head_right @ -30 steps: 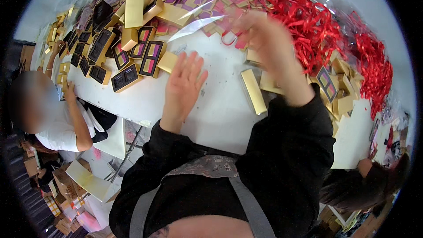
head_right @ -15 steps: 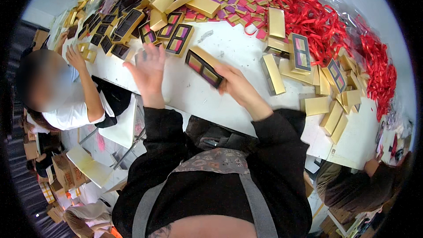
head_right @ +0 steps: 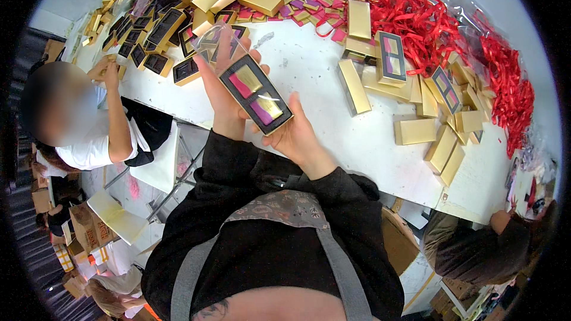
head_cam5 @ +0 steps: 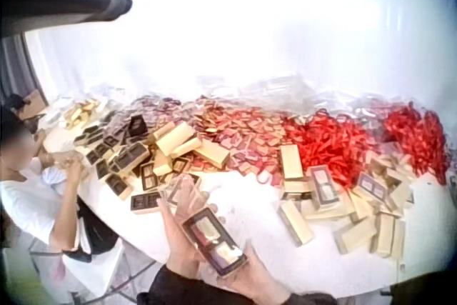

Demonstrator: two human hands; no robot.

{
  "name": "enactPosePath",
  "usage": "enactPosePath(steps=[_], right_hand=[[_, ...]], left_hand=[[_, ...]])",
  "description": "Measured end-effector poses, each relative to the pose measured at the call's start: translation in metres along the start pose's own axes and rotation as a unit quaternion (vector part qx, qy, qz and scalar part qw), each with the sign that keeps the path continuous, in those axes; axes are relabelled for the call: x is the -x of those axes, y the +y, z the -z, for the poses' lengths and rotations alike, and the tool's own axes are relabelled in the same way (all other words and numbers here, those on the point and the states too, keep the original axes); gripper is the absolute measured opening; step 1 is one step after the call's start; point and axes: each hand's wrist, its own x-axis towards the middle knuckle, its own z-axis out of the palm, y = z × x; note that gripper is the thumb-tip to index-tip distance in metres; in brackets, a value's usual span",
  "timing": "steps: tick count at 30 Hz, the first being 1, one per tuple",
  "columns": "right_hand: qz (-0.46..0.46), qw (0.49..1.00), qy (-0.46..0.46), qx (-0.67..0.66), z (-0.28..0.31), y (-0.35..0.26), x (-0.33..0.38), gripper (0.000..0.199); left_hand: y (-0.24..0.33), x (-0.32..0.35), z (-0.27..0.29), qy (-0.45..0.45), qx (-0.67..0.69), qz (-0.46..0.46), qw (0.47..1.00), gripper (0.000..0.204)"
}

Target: The person assembles cosmetic palettes by placing pink and purple powder inserts into black frames, then inserting the frames into gold boxes. The person handles the components one at a time and stacks the finished boxes on the table.

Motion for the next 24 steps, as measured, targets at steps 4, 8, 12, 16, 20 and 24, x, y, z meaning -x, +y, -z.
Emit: enactPosePath(steps=[4,8,12,16,20,24], right_hand=[[0.198,0.849,0.041,0.488,-0.02,-0.009,0.014,0.055],[0.359,0.581,0.119,0.72,-0.018,-0.021,0.01,0.066],[0.403,0.465,0.102,0.782,-0.031,-0.038,0.012,0.058],[0.427,0.597,0.037,0.678,-0.023,-0.047,0.01,0.045],[0.385,0.689,0.244,0.563,-0.026,-0.046,-0.004,0.031],[0.292,0.661,0.267,0.637,-0.015,-0.049,-0.004,0.022]], left_hand=[[0.011,-0.002,0.002,0.036,0.184,0.049,0.981,0.074],[-0.022,0.019,-0.011,0.085,0.106,0.09,0.987,0.072],[-0.025,0.039,-0.037,0.077,-0.036,0.093,0.992,0.065],[-0.028,0.037,-0.026,0.153,-0.198,0.162,0.955,0.053],[-0.066,0.061,-0.035,0.09,-0.493,-0.137,0.855,0.069],[-0.032,0.051,-0.022,-0.109,-0.772,-0.157,0.606,0.079]])
